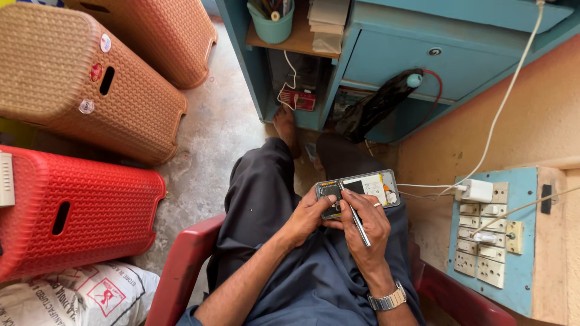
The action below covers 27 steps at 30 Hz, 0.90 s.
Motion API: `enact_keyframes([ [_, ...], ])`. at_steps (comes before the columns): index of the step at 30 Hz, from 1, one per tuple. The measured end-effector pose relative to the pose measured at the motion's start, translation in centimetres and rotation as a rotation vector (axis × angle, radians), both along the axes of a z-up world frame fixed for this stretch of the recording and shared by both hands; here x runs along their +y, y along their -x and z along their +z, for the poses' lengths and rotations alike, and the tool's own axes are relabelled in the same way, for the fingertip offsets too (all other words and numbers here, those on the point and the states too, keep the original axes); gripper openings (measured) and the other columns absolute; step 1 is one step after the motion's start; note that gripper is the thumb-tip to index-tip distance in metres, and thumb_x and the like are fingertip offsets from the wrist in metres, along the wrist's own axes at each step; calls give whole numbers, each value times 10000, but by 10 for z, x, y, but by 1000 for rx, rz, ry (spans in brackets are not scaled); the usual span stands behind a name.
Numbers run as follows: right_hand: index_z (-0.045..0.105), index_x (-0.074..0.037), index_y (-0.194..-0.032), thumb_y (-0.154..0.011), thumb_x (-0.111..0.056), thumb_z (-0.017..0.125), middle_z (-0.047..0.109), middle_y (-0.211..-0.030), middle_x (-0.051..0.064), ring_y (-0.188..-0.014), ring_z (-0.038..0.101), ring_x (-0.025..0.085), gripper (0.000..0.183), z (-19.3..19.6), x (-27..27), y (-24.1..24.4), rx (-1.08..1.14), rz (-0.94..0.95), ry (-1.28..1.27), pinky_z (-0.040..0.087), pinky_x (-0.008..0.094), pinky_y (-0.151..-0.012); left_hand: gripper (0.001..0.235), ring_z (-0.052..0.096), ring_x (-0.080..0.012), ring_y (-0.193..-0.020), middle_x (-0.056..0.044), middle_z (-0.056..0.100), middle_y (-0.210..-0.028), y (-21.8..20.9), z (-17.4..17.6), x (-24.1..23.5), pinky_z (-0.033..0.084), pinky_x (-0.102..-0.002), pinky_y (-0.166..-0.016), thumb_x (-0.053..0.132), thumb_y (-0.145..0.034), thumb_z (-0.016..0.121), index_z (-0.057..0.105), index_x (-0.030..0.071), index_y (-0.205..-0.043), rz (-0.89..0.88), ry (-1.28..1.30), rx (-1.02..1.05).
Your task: The person uses a thin metal tool to pry open a mobile phone, revealing its battery and internal components. They manipulate the internal circuitry by hand and with the tool while sitting at a workspace.
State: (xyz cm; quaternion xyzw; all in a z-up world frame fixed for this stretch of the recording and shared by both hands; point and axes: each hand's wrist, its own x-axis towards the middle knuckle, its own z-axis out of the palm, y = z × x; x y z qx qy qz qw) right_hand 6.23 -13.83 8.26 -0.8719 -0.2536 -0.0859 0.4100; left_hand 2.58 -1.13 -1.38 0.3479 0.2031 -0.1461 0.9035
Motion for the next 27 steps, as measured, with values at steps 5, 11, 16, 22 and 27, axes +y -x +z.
enact_keyframes([
  [5,728,12,-1135,-908,-17,738,761,-1093,127,-992,688,278,230,-5,3,0,19,29,26,573,359,-845,293,642,-102,-1014,-36,637,-1148,4,-7,-4,594,-278,-773,194,-1045,540,534,75,-1313,38,-62,-29],
  [11,723,2,-1114,-926,-11,729,758,-1104,123,-1011,712,255,189,-7,7,1,-28,58,22,549,392,-921,286,628,-93,-978,-25,635,-1110,3,-7,-6,587,-267,-761,229,-1048,529,525,89,-1297,13,-105,21],
  [16,736,2,-1088,-912,-9,720,761,-1092,129,-1002,686,286,177,-4,7,3,17,-4,45,540,369,-882,302,607,-74,-987,-17,632,-1113,7,-12,-8,563,-247,-780,247,-1061,544,520,78,-1310,14,-163,-63],
  [22,724,14,-1057,-906,-4,720,756,-1078,123,-998,688,276,152,-1,11,6,-20,42,24,528,393,-916,318,563,-89,-946,-41,615,-1118,14,-25,-15,517,-239,-776,234,-1103,541,514,50,-1361,36,-189,-129],
  [27,726,11,-1062,-905,5,725,748,-1065,123,-1003,703,274,156,0,13,3,-86,59,42,517,405,-943,324,617,-67,-1001,-13,629,-1129,11,-11,-8,572,-247,-798,246,-1053,526,495,71,-1324,43,-93,-68],
])
